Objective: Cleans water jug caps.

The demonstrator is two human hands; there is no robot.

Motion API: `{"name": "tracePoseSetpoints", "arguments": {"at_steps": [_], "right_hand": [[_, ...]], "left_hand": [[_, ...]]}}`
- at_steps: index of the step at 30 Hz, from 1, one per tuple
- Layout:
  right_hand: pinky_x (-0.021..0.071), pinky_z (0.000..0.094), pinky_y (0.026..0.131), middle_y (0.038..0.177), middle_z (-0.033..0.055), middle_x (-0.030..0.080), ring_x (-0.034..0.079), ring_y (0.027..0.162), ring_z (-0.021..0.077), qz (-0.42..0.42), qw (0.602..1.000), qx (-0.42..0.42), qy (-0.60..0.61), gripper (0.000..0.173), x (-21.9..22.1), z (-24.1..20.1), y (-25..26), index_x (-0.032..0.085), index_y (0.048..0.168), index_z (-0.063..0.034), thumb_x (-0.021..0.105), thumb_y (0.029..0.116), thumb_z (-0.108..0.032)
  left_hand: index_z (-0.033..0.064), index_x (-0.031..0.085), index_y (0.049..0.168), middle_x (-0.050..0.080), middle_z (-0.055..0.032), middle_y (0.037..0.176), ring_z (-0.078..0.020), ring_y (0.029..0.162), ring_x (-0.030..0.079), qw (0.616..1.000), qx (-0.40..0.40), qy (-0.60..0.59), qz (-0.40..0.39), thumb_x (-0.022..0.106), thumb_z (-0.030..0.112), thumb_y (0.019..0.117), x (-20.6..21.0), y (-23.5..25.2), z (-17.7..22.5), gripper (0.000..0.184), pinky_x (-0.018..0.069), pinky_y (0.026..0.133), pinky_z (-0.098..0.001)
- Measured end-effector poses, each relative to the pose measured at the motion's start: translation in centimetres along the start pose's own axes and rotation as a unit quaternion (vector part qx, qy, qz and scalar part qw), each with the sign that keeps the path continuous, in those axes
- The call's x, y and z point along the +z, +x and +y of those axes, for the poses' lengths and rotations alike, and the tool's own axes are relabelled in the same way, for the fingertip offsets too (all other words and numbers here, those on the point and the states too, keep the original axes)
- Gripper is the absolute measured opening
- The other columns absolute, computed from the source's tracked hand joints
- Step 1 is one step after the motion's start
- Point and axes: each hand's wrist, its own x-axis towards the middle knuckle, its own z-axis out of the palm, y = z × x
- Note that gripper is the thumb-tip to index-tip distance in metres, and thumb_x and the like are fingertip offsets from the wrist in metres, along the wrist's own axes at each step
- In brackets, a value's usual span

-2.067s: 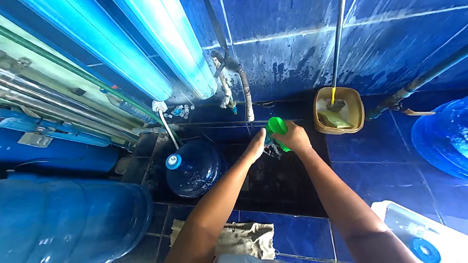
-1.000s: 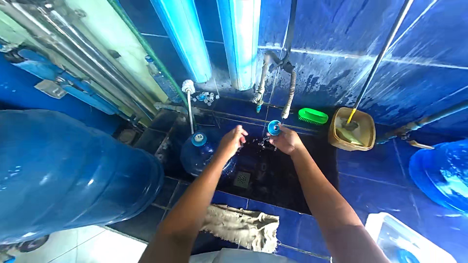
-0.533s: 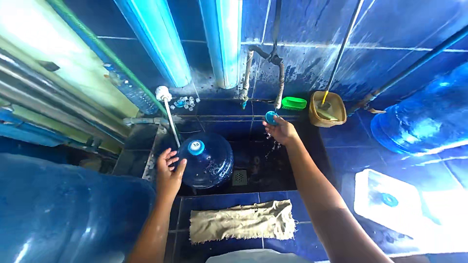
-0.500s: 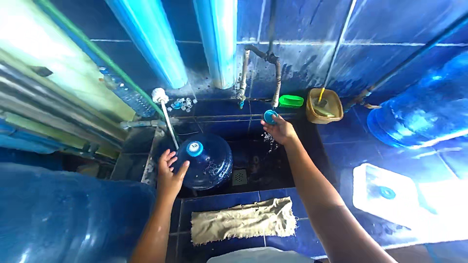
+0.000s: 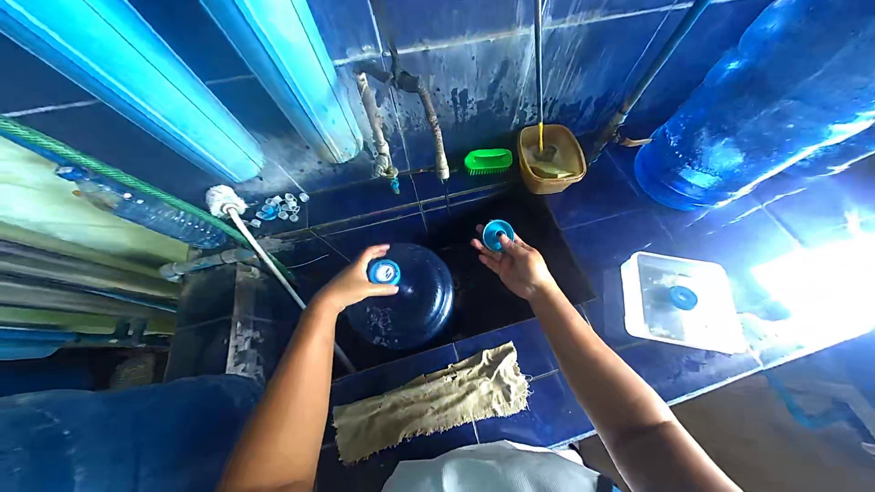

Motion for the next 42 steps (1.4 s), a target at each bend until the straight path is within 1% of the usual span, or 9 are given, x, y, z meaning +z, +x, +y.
{"name": "tracePoseSetpoints", "arguments": {"at_steps": [3, 7, 14, 22, 27, 32, 37, 39, 42], "right_hand": [[0.0575, 0.0343, 0.097, 0.142, 0.0111, 0.061, 0.068, 0.117, 0.0219, -0.011, 1.0, 0.001, 0.015, 0.033, 0.2, 0.5, 1.7, 0.046, 0.141, -0.0082, 0.036, 0.111, -0.018], [0.0591, 0.0346, 0.092, 0.123, 0.0116, 0.067, 0.071, 0.104, 0.0197, 0.031, 0.999, 0.019, 0.017, 0.031, 2.3, 1.3, 4.8, 0.047, 0.139, -0.0059, 0.042, 0.1112, -0.019], [0.0594, 0.0343, 0.092, 0.117, 0.012, 0.068, 0.071, 0.101, 0.0191, 0.074, 0.996, 0.021, 0.037, 0.029, 3.9, 2.2, 8.7, 0.047, 0.137, -0.004, 0.043, 0.1111, -0.017], [0.059, 0.0346, 0.093, 0.124, 0.0157, 0.063, 0.07, 0.103, 0.0185, 0.054, 0.982, 0.023, -0.178, 0.033, 5.9, 3.1, 11.9, 0.048, 0.139, 0.0012, 0.047, 0.1097, -0.014], [0.0603, 0.0374, 0.088, 0.111, 0.0153, 0.071, 0.072, 0.096, 0.0195, -0.089, 0.898, 0.071, -0.426, 0.029, 4.8, 0.0, 14.3, 0.055, 0.131, 0.003, 0.052, 0.1062, -0.012], [0.0616, 0.0334, 0.073, 0.096, 0.0114, 0.072, 0.071, 0.076, 0.0161, -0.178, 0.869, 0.146, -0.437, 0.03, 3.5, -2.0, 17.1, 0.056, 0.128, 0.0028, 0.049, 0.1083, -0.018], [0.0506, 0.0294, 0.057, 0.091, 0.0111, 0.069, 0.059, 0.061, 0.0119, -0.193, 0.829, 0.104, -0.515, 0.03, 3.5, -1.2, 17.4, 0.057, 0.129, 0.0019, 0.045, 0.1065, -0.013], [0.054, 0.0382, 0.064, 0.102, 0.0173, 0.066, 0.061, 0.069, 0.0199, -0.254, 0.748, 0.098, -0.605, 0.031, 4.2, -2.0, 17.3, 0.058, 0.132, 0.0014, 0.048, 0.1068, -0.014], [0.0509, 0.058, 0.092, 0.125, 0.0255, 0.064, 0.067, 0.102, 0.0374, -0.287, 0.662, 0.054, -0.691, 0.041, 6.2, -2.8, 17.5, 0.051, 0.145, -0.0033, 0.052, 0.108, -0.023]], "left_hand": [[0.0023, 0.041, 0.154, 0.047, -0.0168, 0.156, -0.0287, 0.147, 0.041, 0.996, 0.08, 0.025, 0.019, 0.072, 0.019, 0.0913, 2.6, 2.7, 6.6, 0.071, 0.0334, 0.121, -0.0506], [-0.0007, 0.052, 0.145, 0.061, -0.0194, 0.14, -0.0272, 0.131, 0.058, 0.996, 0.072, 0.035, 0.025, 0.055, 0.008, 0.1028, 7.5, 8.4, 10.4, 0.044, 0.0441, 0.114, -0.0456], [-0.003, 0.06, 0.135, 0.067, -0.0204, 0.126, -0.025, 0.113, 0.066, 0.991, 0.037, -0.084, 0.098, 0.051, 0.008, 0.1032, 7.5, 11.5, 8.6, 0.035, 0.0521, 0.101, -0.0443], [-0.0035, 0.068, 0.104, 0.07, -0.0204, 0.093, -0.0334, 0.091, 0.069, 0.977, 0.035, 0.16, 0.137, 0.056, 0.015, 0.102, 3.7, 14.1, 7.4, 0.022, 0.0534, 0.085, -0.0538], [-0.0038, 0.065, 0.079, 0.068, -0.0217, 0.076, -0.0404, 0.079, 0.07, 0.928, 0.15, 0.333, 0.078, 0.052, 0.023, 0.1039, 1.4, 15.1, 5.9, 0.039, 0.0515, 0.071, -0.0603], [0.0023, 0.062, 0.126, 0.07, -0.0207, 0.113, -0.0386, 0.105, 0.07, 0.943, 0.054, 0.328, 0.025, 0.051, 0.016, 0.1046, 2.5, 15.3, 7.2, 0.027, 0.0543, 0.089, -0.0598], [-0.0037, 0.067, 0.11, 0.07, -0.0238, 0.097, -0.0405, 0.096, 0.07, 0.954, 0.065, 0.291, 0.035, 0.052, 0.016, 0.104, 2.5, 14.9, 6.8, 0.026, 0.0529, 0.087, -0.0604], [-0.0053, 0.067, 0.106, 0.069, -0.0204, 0.089, -0.0318, 0.083, 0.069, 0.979, 0.046, 0.196, 0.007, 0.047, 0.026, 0.1101, 2.4, 14.3, 6.3, 0.037, 0.0548, 0.081, -0.052], [0.0019, 0.043, 0.147, 0.069, -0.0188, 0.113, -0.024, 0.089, 0.071, 0.989, -0.078, -0.117, -0.043, 0.016, 0.049, 0.1118, 2.7, 14.0, 5.9, 0.065, 0.059, 0.081, -0.0409]]}}
